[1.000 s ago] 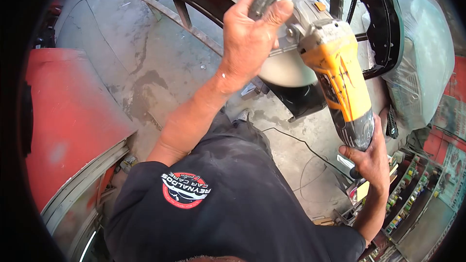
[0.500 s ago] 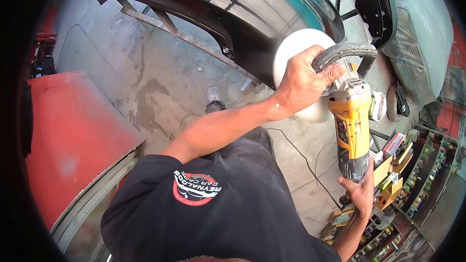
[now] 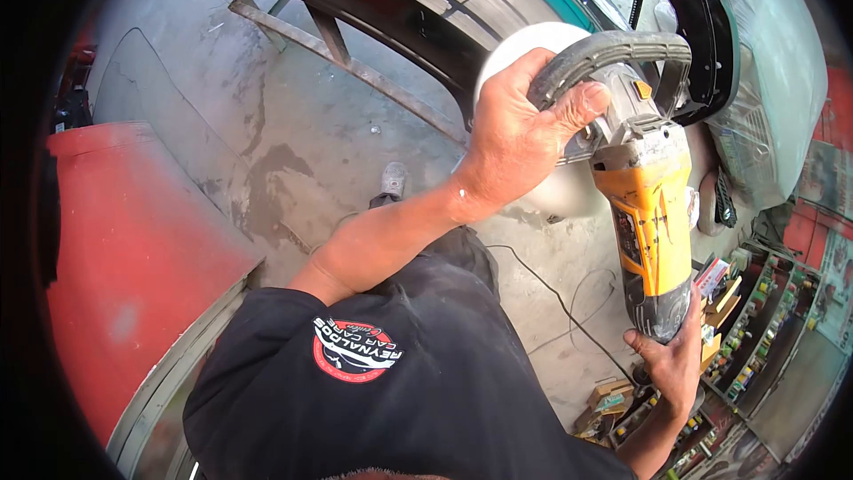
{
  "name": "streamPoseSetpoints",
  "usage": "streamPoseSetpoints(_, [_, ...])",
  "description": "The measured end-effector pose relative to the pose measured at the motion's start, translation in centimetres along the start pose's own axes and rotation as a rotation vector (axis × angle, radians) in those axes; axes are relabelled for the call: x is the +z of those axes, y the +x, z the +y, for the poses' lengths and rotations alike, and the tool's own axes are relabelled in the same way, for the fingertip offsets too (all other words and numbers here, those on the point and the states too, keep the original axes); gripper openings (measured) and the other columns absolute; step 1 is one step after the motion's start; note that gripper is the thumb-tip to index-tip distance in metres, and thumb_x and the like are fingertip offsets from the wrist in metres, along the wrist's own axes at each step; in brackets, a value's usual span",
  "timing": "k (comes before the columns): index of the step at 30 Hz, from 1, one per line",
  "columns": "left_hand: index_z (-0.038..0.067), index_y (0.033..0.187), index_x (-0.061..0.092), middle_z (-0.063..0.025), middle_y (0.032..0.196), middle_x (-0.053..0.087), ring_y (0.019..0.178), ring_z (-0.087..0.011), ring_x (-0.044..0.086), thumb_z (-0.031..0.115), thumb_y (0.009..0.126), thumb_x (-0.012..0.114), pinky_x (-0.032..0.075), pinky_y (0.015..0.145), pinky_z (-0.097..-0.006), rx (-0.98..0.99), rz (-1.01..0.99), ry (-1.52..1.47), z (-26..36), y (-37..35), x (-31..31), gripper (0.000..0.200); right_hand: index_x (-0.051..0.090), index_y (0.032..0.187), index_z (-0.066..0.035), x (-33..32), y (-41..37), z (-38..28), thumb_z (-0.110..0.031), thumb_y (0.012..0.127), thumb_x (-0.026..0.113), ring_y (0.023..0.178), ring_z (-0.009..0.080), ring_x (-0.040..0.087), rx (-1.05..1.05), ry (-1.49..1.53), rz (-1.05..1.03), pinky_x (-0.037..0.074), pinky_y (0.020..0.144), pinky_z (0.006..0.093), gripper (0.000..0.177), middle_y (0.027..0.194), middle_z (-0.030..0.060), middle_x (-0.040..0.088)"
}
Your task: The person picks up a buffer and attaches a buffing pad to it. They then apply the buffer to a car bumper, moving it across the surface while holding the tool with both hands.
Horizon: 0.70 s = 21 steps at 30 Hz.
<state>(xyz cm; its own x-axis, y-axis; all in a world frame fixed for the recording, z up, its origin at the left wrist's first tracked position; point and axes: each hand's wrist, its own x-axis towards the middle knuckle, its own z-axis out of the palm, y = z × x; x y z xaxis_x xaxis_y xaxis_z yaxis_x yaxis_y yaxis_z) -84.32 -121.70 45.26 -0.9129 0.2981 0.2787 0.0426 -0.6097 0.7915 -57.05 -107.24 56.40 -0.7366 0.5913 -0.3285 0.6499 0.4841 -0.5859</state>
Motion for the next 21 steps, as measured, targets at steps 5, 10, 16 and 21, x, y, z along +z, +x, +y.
streamPoseSetpoints(5, [-0.004,0.1,0.068,-0.004,0.079,0.07,0.073,-0.0064,0.059,0.024,0.095,0.078,0.051,0.066,-0.0269,0.014,0.051,0.015,4.0,4.3,-6.9,0.03,0.03,0.155,0.004,3.0,3.7,-7.2,-0.015,0.065,0.096,0.119,0.0249,0.06,-0.086,0.013,-0.069,0.044,0.107,0.0363,0.113,0.132,0.0143,0.06])
streamPoseSetpoints(10, [-0.001,0.101,0.068,0.0023,0.079,0.066,0.071,-0.0049,0.056,0.025,0.094,0.08,0.049,0.064,-0.025,0.055,0.148,-0.059,6.7,7.7,-12.4,0.029,0.037,0.149,0.001,5.9,6.9,-14.2,-0.016,0.067,0.095,0.118,0.0223,0.059,-0.206,0.015,-0.118,0.043,0.106,0.0346,0.102,0.129,0.0113,0.061])
streamPoseSetpoints(16, [0.006,0.097,0.064,0.0062,0.059,0.048,0.045,-0.0034,0.042,0.028,0.101,0.071,0.037,0.042,-0.0213,0.089,0.196,0.029,11.1,12.3,-19.4,0.024,0.04,0.148,0.0,9.4,12.0,-21.0,-0.003,0.07,0.09,0.122,0.0193,0.055,-0.34,0.089,-0.285,0.041,0.108,0.0337,0.093,0.13,0.0102,0.06])
streamPoseSetpoints(21, [0.014,0.086,0.058,0.0088,0.056,0.039,0.043,-0.004,0.037,0.032,0.101,0.07,0.039,0.045,-0.0239,0.204,0.235,0.128,13.3,17.5,-24.9,0.026,0.053,0.133,0.0,11.5,16.9,-26.7,-0.015,0.076,0.087,0.068,0.0133,0.062,-0.532,-0.152,-0.287,0.049,0.058,0.0293,0.068,0.085,0.0063,0.064])
